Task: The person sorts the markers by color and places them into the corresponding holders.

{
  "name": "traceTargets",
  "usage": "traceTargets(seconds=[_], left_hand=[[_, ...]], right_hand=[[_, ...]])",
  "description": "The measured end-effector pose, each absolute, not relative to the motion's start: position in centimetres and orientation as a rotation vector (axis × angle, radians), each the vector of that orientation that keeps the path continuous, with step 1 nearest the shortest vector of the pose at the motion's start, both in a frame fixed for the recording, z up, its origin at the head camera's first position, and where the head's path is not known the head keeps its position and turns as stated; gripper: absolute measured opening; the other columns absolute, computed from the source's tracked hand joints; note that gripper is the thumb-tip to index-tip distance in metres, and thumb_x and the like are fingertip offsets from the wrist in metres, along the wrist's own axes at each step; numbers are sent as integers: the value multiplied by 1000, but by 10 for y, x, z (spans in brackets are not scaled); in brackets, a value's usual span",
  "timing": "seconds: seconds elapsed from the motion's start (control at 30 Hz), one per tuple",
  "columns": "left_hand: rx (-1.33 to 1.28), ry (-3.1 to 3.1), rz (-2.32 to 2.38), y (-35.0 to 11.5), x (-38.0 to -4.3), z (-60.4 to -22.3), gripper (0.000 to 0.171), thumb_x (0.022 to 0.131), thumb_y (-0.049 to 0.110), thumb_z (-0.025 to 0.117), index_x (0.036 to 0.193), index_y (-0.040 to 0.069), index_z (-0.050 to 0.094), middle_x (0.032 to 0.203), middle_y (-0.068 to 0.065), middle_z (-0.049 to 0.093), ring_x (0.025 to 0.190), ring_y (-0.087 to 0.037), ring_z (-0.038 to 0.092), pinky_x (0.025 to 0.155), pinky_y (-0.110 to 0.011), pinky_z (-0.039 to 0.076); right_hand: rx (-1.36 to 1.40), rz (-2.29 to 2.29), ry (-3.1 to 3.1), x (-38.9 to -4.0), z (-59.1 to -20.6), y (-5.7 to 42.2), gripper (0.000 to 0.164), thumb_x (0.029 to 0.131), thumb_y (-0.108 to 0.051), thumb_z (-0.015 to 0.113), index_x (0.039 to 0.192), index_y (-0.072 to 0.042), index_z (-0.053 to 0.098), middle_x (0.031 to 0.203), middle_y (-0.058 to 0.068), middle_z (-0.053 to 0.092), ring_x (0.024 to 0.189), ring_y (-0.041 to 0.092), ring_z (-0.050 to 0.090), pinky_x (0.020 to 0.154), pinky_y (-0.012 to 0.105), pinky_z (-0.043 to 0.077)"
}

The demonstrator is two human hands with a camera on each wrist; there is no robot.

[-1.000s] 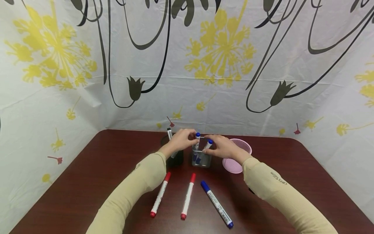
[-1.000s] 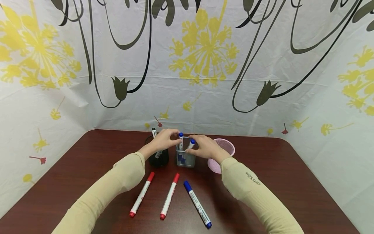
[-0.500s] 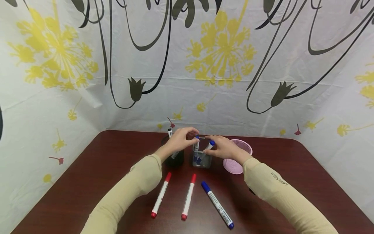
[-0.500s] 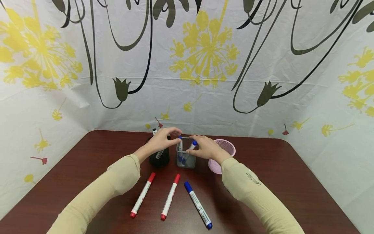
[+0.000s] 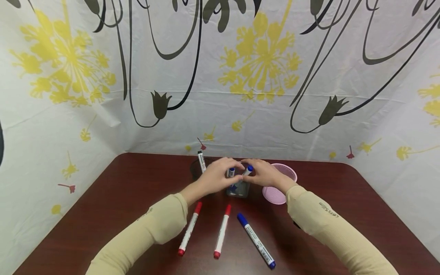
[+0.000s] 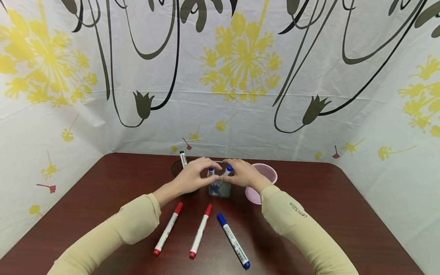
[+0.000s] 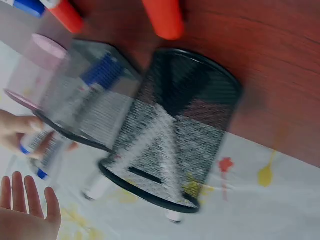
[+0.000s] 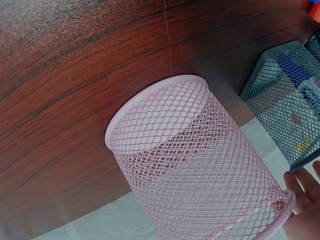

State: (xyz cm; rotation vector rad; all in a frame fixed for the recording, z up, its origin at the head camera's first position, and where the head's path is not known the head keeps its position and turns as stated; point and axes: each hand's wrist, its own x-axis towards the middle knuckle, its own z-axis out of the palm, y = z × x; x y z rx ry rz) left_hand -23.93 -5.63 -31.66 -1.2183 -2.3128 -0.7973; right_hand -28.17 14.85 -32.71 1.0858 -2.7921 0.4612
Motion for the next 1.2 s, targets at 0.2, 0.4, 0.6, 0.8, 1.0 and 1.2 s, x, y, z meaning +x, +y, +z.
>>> traceTargets(seconds=[0.2,0.4,0.6,0.8,1.0,1.2], left_hand=[[-1446,-2241,-633,-38,-216,-323,19,81,26,63,96,14,65,91,7,61,85,-8,52,74,-18,39],[-1662,-2222,-303,-20,-193,-335,21,83,32,59,99,19,64,91,12,59,84,-4,50,74,-15,37],[-1781,-2222,-66,-7,-176,-354,23,84,38,56,101,24,63,91,14,57,84,-3,48,72,-14,36],[-1831,-2261,61,1,-168,-371,24,83,40,57,101,26,62,86,17,54,80,-2,46,65,-13,34],[-1832,-2305,212,5,-160,-381,27,79,43,60,102,28,60,87,17,50,82,-1,45,63,-15,33],[-1808,-2254,318,5,-155,-387,29,78,42,61,103,30,58,89,17,51,83,-2,46,64,-16,35]], right_hand=[[1100,467,-2772,-282,-327,149,58,79,-29,65,125,0,46,119,16,51,105,31,49,85,45,38],[1081,435,-2776,-281,-327,148,61,80,-39,62,126,-2,46,116,15,53,99,26,52,81,43,40],[1073,421,-2782,-280,-326,148,62,80,-41,61,125,-2,47,105,10,56,81,18,50,72,38,42],[1068,426,-2793,-281,-326,148,61,79,-41,62,125,-3,47,111,12,55,88,20,51,77,40,42],[1062,431,-2798,-281,-326,149,62,79,-42,62,125,-3,47,106,10,56,80,18,49,73,38,43],[1038,439,-2834,-282,-327,149,64,79,-44,61,127,-4,46,103,8,56,77,17,47,70,35,42]])
